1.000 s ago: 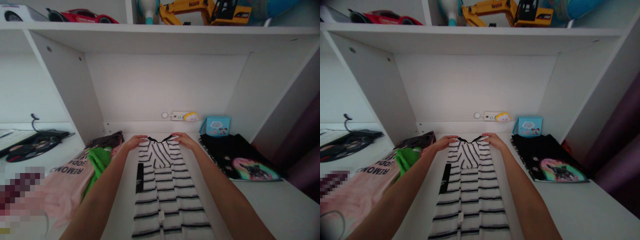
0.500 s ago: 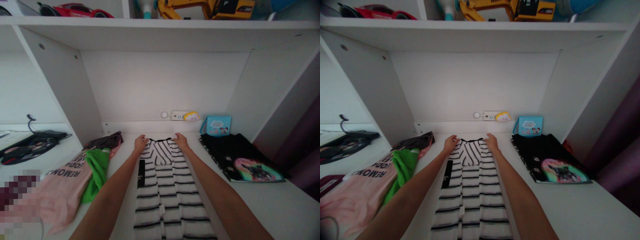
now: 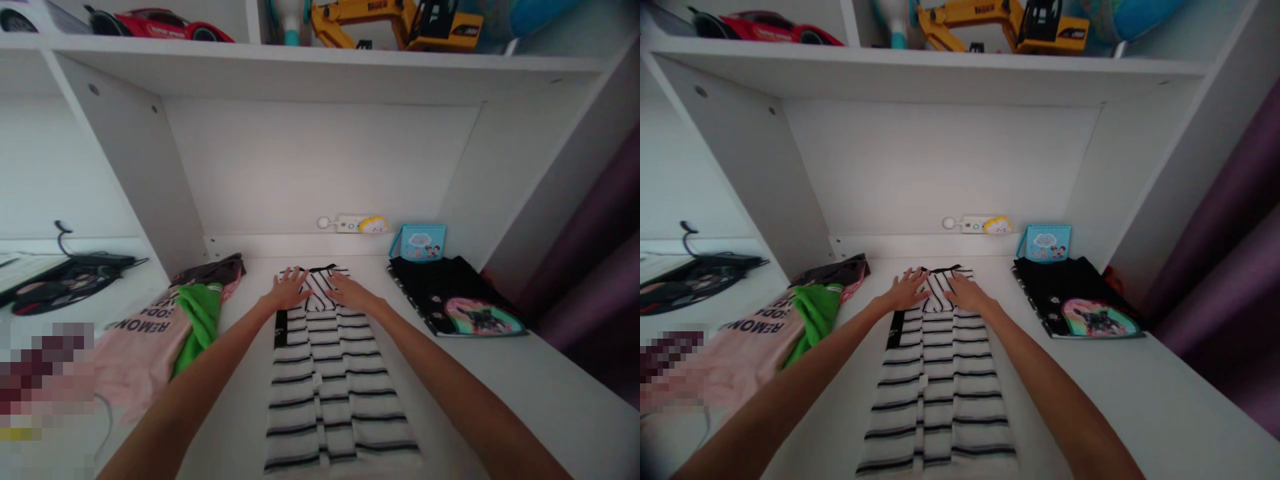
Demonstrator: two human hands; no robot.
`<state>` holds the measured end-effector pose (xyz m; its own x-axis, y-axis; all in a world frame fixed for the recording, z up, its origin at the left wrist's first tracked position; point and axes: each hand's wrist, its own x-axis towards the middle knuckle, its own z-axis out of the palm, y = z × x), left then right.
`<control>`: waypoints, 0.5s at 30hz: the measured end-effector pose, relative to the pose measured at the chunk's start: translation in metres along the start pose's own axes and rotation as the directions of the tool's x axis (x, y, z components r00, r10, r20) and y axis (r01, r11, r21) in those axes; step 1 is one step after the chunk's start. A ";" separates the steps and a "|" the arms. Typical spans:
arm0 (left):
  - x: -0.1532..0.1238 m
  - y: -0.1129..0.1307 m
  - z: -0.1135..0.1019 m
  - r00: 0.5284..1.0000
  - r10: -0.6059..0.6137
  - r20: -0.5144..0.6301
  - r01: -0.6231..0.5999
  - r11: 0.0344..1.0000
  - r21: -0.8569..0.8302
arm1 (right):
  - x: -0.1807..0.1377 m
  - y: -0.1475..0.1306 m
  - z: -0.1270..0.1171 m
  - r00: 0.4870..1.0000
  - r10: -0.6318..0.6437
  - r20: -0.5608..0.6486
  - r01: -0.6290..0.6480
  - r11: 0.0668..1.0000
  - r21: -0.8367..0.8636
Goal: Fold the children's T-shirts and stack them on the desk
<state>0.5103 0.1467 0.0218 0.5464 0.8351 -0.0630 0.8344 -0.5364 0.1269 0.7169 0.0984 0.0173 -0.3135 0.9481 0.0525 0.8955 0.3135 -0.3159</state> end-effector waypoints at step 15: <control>-0.284 0.051 0.042 0.834 0.521 -0.181 -0.488 0.850 0.195 | -0.273 -0.036 0.043 0.950 -0.313 -0.010 0.313 0.950 -0.025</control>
<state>0.4011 -0.1229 0.0046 0.8773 0.4395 0.1926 0.4568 -0.8879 -0.0548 0.7563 -0.1739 -0.0262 -0.5747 0.8028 0.1586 0.7600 0.5955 -0.2602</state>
